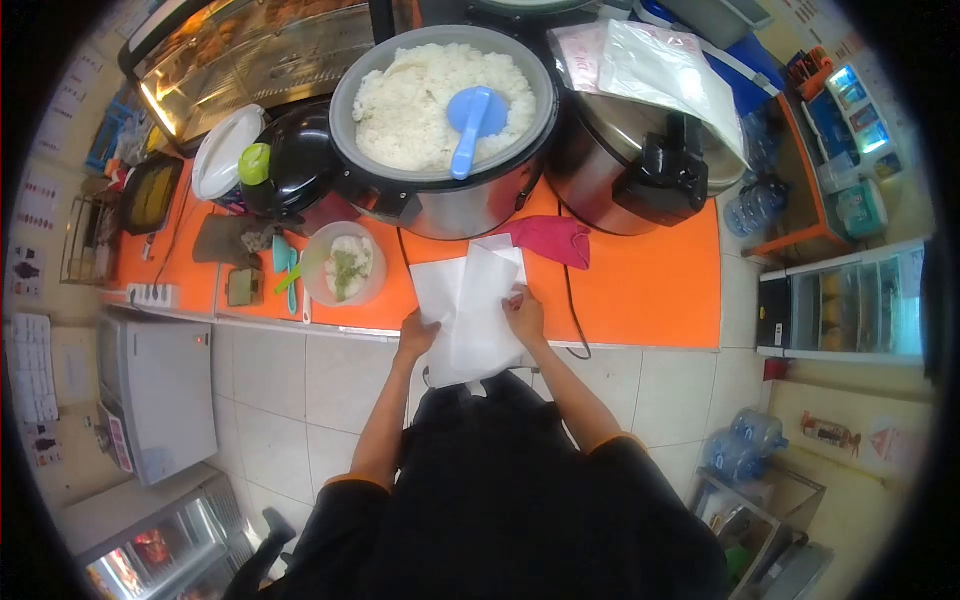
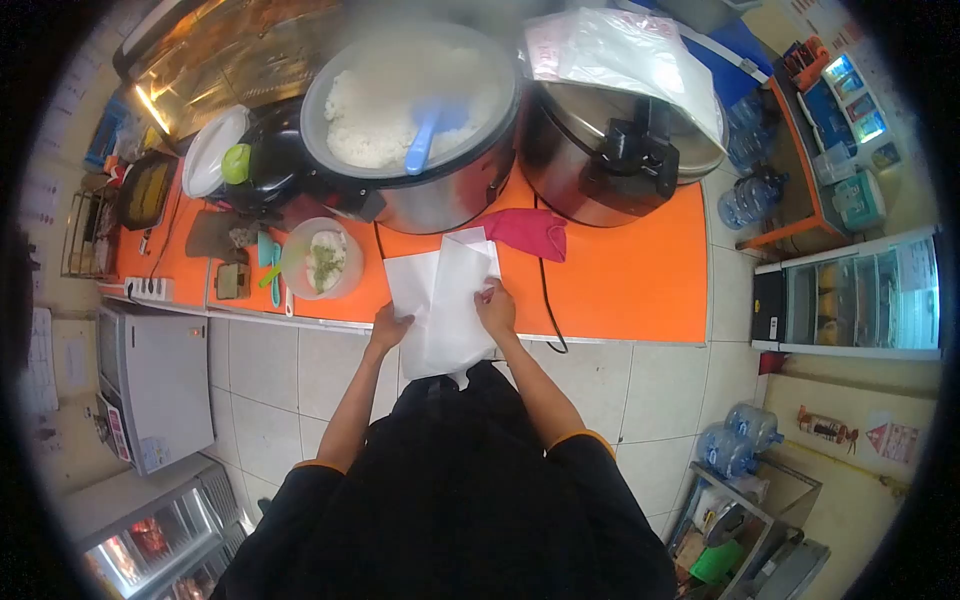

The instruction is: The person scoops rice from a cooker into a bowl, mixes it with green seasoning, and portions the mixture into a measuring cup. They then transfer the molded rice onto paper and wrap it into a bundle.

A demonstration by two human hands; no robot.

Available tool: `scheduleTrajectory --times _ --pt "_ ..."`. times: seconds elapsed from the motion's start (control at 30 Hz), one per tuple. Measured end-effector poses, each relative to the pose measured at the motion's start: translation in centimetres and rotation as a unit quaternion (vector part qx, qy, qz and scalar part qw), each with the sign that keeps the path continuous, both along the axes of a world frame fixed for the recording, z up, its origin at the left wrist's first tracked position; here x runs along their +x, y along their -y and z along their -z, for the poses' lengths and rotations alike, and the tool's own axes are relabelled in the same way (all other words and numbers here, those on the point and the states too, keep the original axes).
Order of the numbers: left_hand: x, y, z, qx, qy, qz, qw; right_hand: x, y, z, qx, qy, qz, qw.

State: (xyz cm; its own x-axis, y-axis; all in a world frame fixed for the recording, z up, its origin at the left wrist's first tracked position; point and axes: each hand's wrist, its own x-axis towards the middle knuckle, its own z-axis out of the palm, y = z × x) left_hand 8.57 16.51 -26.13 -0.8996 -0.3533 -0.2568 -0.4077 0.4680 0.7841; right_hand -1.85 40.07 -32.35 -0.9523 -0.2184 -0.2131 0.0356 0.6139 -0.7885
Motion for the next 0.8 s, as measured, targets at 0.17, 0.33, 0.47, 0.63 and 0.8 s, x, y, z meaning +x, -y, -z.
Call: scheduleTrajectory --times 0.17,0.33,0.47,0.63,0.8 --pt "-1.3 -0.7 1.4 -0.029 0.083 0.04 0.995 -0.1 1.6 -2.5 -0.067 -0.166 0.046 0.983" --pt "-2.1 -1.2 0.9 -0.037 0.109 0.033 0.993 -0.4 2.7 -6.0 -0.091 0.029 0.064 0.993" --pt "-2.0 -1.5 -1.4 -0.046 0.087 0.005 0.995 0.0 3.9 -9.1 0.067 -0.063 0.051 0.994" --pt "-1.5 -3.0 1.1 0.017 -0.162 -0.133 0.978 1.9 7.9 -13.6 0.059 0.033 -0.108 0.992" --pt "-1.4 -4.7 -0.2 0.149 -0.042 -0.124 0.98 3.8 7.2 -7.3 0.161 0.071 -0.247 0.953"
